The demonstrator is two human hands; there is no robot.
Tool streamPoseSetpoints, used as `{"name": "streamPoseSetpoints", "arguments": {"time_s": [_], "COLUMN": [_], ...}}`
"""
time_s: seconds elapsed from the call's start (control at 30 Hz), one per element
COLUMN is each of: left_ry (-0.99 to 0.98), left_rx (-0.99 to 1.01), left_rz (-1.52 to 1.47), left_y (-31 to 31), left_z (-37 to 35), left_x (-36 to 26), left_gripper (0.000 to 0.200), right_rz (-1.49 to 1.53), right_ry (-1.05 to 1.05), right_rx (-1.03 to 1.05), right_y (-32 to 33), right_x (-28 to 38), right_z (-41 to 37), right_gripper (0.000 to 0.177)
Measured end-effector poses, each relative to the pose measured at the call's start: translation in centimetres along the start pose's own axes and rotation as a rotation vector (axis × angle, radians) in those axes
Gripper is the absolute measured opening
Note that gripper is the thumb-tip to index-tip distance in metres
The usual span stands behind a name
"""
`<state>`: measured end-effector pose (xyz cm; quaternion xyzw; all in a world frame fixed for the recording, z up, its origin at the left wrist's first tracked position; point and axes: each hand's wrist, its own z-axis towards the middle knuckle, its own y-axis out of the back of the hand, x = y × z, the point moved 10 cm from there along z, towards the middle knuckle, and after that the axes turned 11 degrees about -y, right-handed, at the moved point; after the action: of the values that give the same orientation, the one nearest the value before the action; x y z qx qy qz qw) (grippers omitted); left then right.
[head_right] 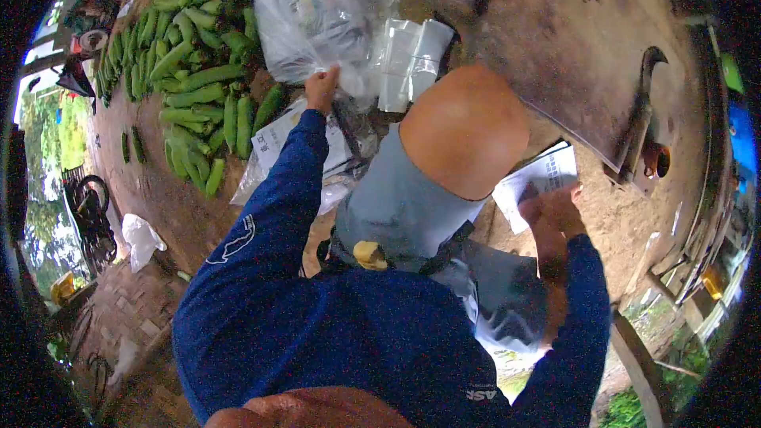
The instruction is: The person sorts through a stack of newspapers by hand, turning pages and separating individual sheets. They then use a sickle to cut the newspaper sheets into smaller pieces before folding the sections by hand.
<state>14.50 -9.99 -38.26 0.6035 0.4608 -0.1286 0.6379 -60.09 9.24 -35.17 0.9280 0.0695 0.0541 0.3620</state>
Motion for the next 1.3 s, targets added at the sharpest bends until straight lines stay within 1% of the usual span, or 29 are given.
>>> {"name": "streamPoseSetpoints", "arguments": {"time_s": [0.03,0.1,0.13,0.2,0.23,0.27,0.3,0.33,0.4,0.47,0.57,0.6,0.63,0.7,0.77,0.83,0.9,1.0,1.03,1.1,1.13,1.23,1.27,1.3], "left_ry": [0.000,-0.006,0.043,0.011,-0.007,0.034,0.014,-0.005,-0.019,-0.020,-0.105,-0.058,-0.015,-0.005,-0.055,-0.383,-0.603,-0.883,-0.830,-0.701,-0.877,-0.768,-0.437,-0.559], "left_rx": [0.001,0.000,0.021,0.001,-0.004,-0.060,-0.106,-0.155,-0.195,-0.179,0.051,0.145,0.238,0.113,-0.332,-0.635,-0.517,-0.192,0.053,0.541,0.711,0.619,0.356,0.369], "left_rz": [-0.043,-0.121,-0.135,-0.021,0.035,0.029,0.013,-0.004,-0.017,-0.011,0.184,0.174,0.163,0.085,-0.050,0.247,0.298,0.355,0.399,0.478,0.650,0.501,0.351,0.477], "left_y": [0.3,1.3,1.7,2.9,3.3,6.2,6.3,6.5,7.2,8.3,4.4,2.8,1.5,1.6,8.1,12.6,13.8,10.5,7.9,3.2,1.5,2.8,5.8,5.7], "left_z": [-1.0,-2.7,-3.4,-3.9,-4.3,-7.2,-7.4,-7.8,-9.2,-11.7,-15.0,-15.3,-15.5,-14.5,-13.3,-12.2,-9.2,-6.7,-5.6,-5.5,-7.0,-7.3,-6.7,-7.3], "left_x": [-1.3,-3.2,-3.1,-0.5,0.3,-4.3,-2.1,1.8,4.3,4.8,5.3,7.5,8.4,9.2,1.2,-7.2,-11.9,-17.3,-15.9,-10.1,-8.5,-4.0,-3.0,-3.1], "left_gripper": [0.051,0.047,0.044,0.042,0.042,0.039,0.039,0.039,0.039,0.037,0.033,0.030,0.027,0.022,0.021,0.018,0.018,0.017,0.017,0.017,0.017,0.015,0.018,0.020], "right_rz": [-0.181,0.003,0.094,0.248,0.296,0.314,0.325,0.328,0.331,0.320,0.318,0.328,0.337,0.369,0.398,0.419,0.438,0.454,0.461,0.469,0.473,0.486,0.490,0.490], "right_ry": [0.206,-0.195,-0.361,-0.559,-0.608,-0.620,-0.626,-0.626,-0.602,-0.562,-0.551,-0.563,-0.576,-0.619,-0.663,-0.700,-0.728,-0.758,-0.766,-0.775,-0.779,-0.796,-0.799,-0.801], "right_rx": [-0.160,-0.238,-0.301,-0.384,-0.402,-0.391,-0.366,-0.329,-0.238,-0.139,-0.072,-0.075,-0.087,-0.130,-0.176,-0.225,-0.257,-0.280,-0.286,-0.289,-0.292,-0.293,-0.289,-0.287], "right_y": [-1.5,0.0,1.0,2.6,3.1,3.1,3.0,2.8,2.2,1.4,1.0,1.2,1.5,1.9,2.3,2.9,3.3,3.6,3.6,3.6,3.7,3.5,3.3,3.2], "right_x": [1.9,2.0,2.0,1.8,1.8,1.9,1.9,2.3,2.9,3.6,3.9,3.9,3.8,3.3,2.9,2.7,2.7,2.6,2.7,2.7,2.5,2.1,1.9,1.6], "right_z": [1.0,1.9,1.6,0.2,-0.3,-0.5,-0.6,-0.6,-0.7,-0.6,-0.8,-0.9,-0.8,-0.9,-1.2,-1.3,-1.3,-1.6,-1.7,-1.8,-1.7,-1.9,-1.8,-1.8], "right_gripper": [0.045,0.045,0.045,0.046,0.046,0.046,0.047,0.047,0.048,0.049,0.050,0.051,0.051,0.053,0.054,0.055,0.057,0.059,0.060,0.062,0.062,0.065,0.066,0.067]}}
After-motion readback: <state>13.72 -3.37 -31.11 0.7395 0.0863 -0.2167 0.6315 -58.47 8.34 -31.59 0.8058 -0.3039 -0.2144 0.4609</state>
